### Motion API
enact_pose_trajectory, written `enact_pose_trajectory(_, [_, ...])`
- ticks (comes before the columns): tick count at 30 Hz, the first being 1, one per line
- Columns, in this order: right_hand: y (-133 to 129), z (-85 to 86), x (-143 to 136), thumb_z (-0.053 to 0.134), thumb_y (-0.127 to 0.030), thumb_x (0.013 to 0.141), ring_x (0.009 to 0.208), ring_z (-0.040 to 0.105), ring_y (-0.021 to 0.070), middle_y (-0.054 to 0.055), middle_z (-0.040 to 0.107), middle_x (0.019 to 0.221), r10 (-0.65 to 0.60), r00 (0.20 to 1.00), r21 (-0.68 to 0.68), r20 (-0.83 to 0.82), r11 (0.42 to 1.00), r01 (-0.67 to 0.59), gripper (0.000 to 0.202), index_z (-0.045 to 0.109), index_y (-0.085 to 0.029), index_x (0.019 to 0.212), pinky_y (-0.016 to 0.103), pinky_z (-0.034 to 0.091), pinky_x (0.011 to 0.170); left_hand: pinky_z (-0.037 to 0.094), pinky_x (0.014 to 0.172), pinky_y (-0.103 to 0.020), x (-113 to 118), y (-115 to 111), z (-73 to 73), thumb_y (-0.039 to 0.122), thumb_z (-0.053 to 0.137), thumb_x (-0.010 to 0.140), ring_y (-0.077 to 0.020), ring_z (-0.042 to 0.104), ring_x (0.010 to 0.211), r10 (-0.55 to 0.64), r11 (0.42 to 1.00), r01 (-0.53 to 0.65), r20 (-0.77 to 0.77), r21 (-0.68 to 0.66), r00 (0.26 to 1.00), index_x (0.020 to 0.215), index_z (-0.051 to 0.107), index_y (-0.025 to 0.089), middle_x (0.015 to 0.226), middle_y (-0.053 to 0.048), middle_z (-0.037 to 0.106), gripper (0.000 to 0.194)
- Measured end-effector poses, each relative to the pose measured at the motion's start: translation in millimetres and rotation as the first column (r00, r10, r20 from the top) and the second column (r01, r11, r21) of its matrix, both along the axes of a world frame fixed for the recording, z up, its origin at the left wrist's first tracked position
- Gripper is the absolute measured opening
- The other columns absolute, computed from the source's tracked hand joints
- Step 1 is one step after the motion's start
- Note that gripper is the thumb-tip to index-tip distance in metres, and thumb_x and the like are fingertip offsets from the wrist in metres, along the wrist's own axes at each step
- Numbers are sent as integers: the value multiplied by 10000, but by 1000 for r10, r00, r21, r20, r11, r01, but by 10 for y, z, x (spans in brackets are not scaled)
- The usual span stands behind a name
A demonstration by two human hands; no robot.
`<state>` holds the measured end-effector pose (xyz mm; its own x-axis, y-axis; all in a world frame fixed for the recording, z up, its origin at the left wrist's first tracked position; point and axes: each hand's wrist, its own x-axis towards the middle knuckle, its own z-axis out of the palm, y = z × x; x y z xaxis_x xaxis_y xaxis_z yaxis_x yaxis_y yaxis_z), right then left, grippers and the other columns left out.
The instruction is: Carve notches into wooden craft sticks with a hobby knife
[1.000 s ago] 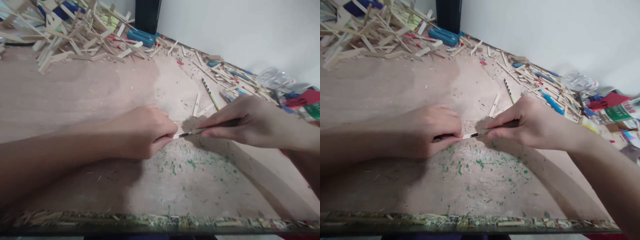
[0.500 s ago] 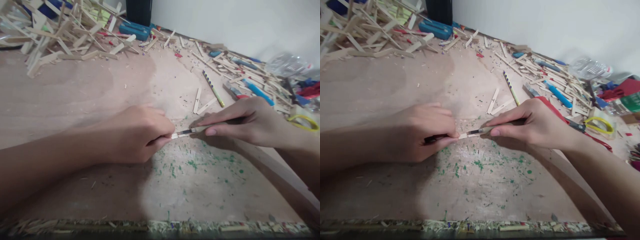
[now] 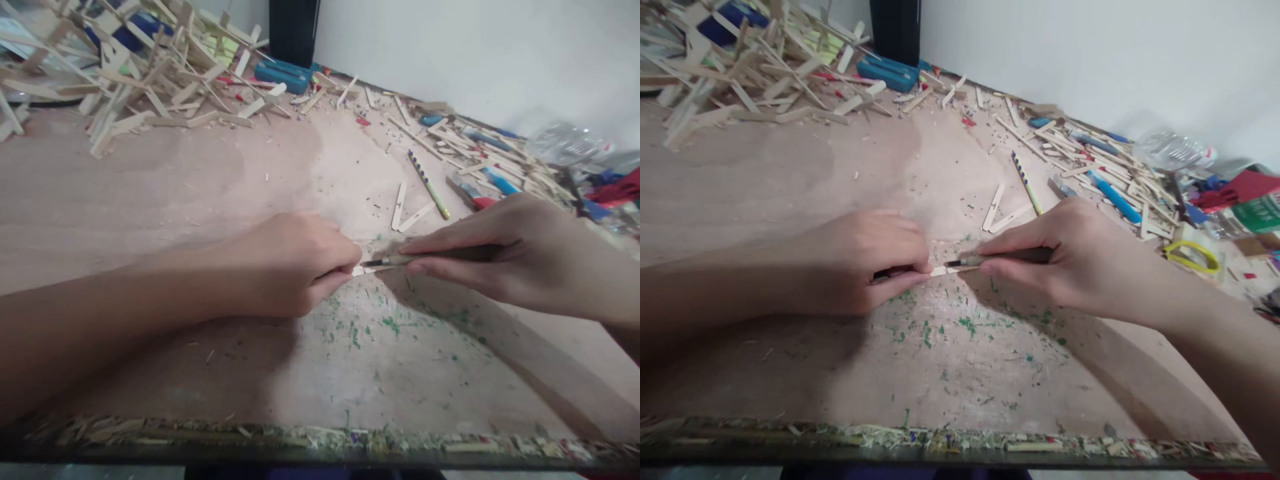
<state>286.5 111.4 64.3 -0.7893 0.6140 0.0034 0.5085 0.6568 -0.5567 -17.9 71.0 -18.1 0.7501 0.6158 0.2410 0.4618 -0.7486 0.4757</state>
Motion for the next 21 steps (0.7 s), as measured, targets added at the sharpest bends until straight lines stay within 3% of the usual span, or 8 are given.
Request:
enact_pose_trajectory(4, [-89,97,-48,802,-412,1147,375,346,62,-46,563,469,-12,999,247,-32,969,19,299,975,-173,1095,292,222,377,429,797,-357,3,10,-60,201,635,1134,-213,640,836,-6,1000,5,30,19,1000,922,734,215,873,-17,738,234])
enact_pose_trajectory(6, [-144,111,-51,775,-356,1169,372,423,58,-37,645,522,21,1000,290,-14,957,-16,269,957,-164,1128,284,262,382,414,787,-358,6,10,-98,194,624,1131,-212,619,812,-4,999,1,72,43,997,904,711,225,846,-10,713,245])
enact_pose_trajectory(8, [-192,86,-39,720,-296,1196,430,584,68,13,802,686,71,997,296,13,953,-72,267,935,-142,1156,263,364,421,404,779,-358,7,7,-113,176,615,1126,-207,604,792,-6,998,0,99,55,995,888,694,227,823,-5,693,255])
enact_pose_trajectory(11, [-241,1,-8,666,-268,1221,550,718,99,66,878,846,100,995,290,29,951,-104,292,919,-123,1197,256,464,506,397,766,-354,-5,-1,-79,163,595,1124,-198,589,770,-21,998,15,105,54,994,874,679,223,804,0,675,271])
enact_pose_trajectory(15, [-250,-92,32,638,-321,1255,526,645,71,23,857,841,113,993,251,25,961,-115,328,917,-182,1150,242,449,525,411,781,-353,-35,-12,-14,140,545,1141,-193,597,784,-37,999,33,90,42,995,874,671,223,822,2,689,307])
enact_pose_trajectory(18, [-242,-106,60,645,-333,1258,508,579,52,-32,757,730,132,991,217,-14,968,-126,322,898,-209,1102,232,415,524,394,767,-369,-47,-15,-21,146,531,1151,-200,570,766,-37,999,33,99,36,994,874,650,232,807,6,661,313])
enact_pose_trajectory(21, [-247,-107,79,655,-343,1258,534,619,55,-34,767,748,122,992,200,-29,973,-114,286,896,-212,1178,236,424,532,380,757,-377,-46,-17,-57,160,538,1153,-205,547,755,-35,999,31,107,38,994,878,646,237,801,8,640,306])
